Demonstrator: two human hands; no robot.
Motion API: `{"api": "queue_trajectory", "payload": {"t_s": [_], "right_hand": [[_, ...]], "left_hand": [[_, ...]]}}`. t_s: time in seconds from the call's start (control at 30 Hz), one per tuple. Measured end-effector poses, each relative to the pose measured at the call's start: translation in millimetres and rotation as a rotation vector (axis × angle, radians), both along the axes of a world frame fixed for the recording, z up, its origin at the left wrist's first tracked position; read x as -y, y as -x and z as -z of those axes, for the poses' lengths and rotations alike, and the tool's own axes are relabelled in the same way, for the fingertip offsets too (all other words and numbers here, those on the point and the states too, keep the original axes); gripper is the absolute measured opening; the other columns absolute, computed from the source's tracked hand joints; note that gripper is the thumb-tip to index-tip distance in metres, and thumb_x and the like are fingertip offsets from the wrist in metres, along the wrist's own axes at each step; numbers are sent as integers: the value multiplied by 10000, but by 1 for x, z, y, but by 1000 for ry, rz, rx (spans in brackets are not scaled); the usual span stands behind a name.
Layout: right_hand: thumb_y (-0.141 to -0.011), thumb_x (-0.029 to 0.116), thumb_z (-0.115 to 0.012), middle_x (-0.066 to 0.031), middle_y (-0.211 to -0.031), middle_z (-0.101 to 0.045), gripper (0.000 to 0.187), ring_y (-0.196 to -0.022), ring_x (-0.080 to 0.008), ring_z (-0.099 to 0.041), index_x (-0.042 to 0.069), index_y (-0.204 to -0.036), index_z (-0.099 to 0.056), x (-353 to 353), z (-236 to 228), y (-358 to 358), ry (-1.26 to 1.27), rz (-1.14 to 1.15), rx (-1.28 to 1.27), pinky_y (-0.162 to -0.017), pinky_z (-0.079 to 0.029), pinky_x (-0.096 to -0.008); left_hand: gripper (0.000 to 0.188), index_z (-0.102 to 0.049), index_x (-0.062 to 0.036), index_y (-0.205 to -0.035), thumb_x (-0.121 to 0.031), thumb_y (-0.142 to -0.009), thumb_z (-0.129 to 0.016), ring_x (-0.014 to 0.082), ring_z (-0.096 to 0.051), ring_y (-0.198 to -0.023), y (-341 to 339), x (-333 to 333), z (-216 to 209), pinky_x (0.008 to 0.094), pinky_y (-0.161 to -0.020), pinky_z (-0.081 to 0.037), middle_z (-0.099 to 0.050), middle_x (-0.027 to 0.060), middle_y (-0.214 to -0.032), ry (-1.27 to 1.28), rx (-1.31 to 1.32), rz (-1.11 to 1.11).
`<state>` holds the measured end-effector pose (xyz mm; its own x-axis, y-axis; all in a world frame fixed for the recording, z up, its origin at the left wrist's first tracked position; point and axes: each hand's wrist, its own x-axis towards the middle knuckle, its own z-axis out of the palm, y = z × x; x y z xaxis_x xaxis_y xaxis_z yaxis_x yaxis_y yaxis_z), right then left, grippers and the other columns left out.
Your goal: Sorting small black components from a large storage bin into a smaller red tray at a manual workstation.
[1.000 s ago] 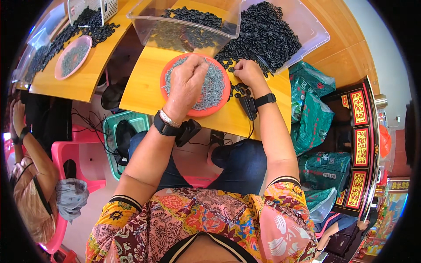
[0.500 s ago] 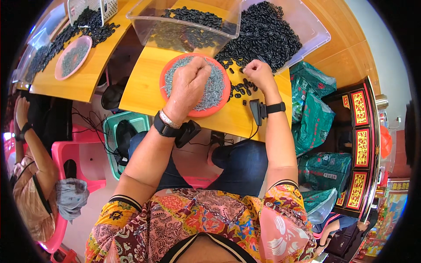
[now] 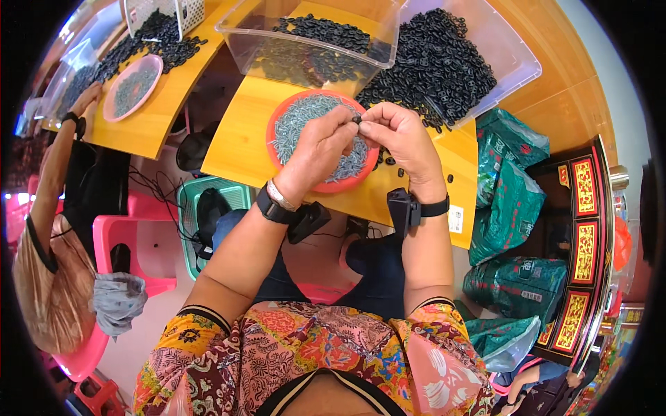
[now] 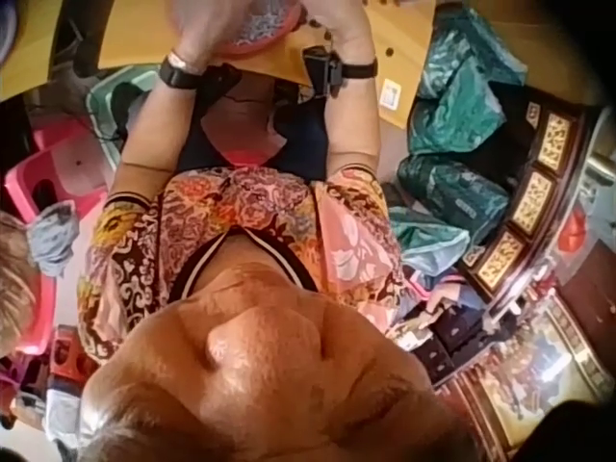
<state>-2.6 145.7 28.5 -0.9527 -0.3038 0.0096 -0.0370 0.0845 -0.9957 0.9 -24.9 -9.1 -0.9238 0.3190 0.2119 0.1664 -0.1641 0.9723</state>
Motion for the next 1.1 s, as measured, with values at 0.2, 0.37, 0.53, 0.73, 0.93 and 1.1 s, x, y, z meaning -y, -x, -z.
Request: {"api": "queue_trajectory", "payload": {"t_s": [0.2,0.37,0.53,0.73,0.93,1.1], "right_hand": [[-828,41,-669,2,-803,-635,128,-728,-53,-583,-6,-941,-632,7,4,-7,-91,26,-75,-674,-484,-211],[-841,24,-656,37,-793,-616,146,-654,-22,-521,-2,-985,-663,2,-1,-8,16,43,-141,-608,-432,-179],[-843,25,-645,21,-790,-633,132,-695,-26,-558,-2,-970,-668,-1,4,-5,5,-3,-93,-632,-451,-177],[-828,5,-657,7,-833,-644,140,-733,-38,-588,7,-966,-636,0,7,-6,-27,-3,-137,-674,-482,-182],[-833,7,-652,4,-813,-639,118,-721,-39,-572,6,-951,-643,7,10,-6,20,109,-167,-668,-477,-185],[-845,14,-642,-1,-810,-642,89,-702,-44,-556,-1,-931,-658,13,10,-8,-12,130,-197,-652,-467,-191]], "left_hand": [[155,-534,-59,-800,-156,-909,-481,93,-505,-616,4,9,0,222,-549,-398,-525,13,-674,-88,299,104],[163,-537,-60,-784,-160,-901,-483,104,-509,-598,4,11,-1,231,-552,-405,-534,21,-669,10,246,147],[165,-540,-59,-783,-157,-901,-483,100,-504,-593,3,7,-1,225,-549,-404,-537,25,-660,-4,255,168],[193,-546,-57,-811,-188,-938,-482,99,-504,-600,3,4,2,219,-543,-402,-542,28,-662,-14,211,83],[181,-552,-67,-810,-197,-925,-501,64,-469,-571,1,2,0,192,-502,-364,-546,5,-656,-148,204,33],[193,-545,-56,-815,-190,-936,-474,75,-466,-547,2,3,0,196,-501,-375,-547,23,-660,-152,199,-6]]}}
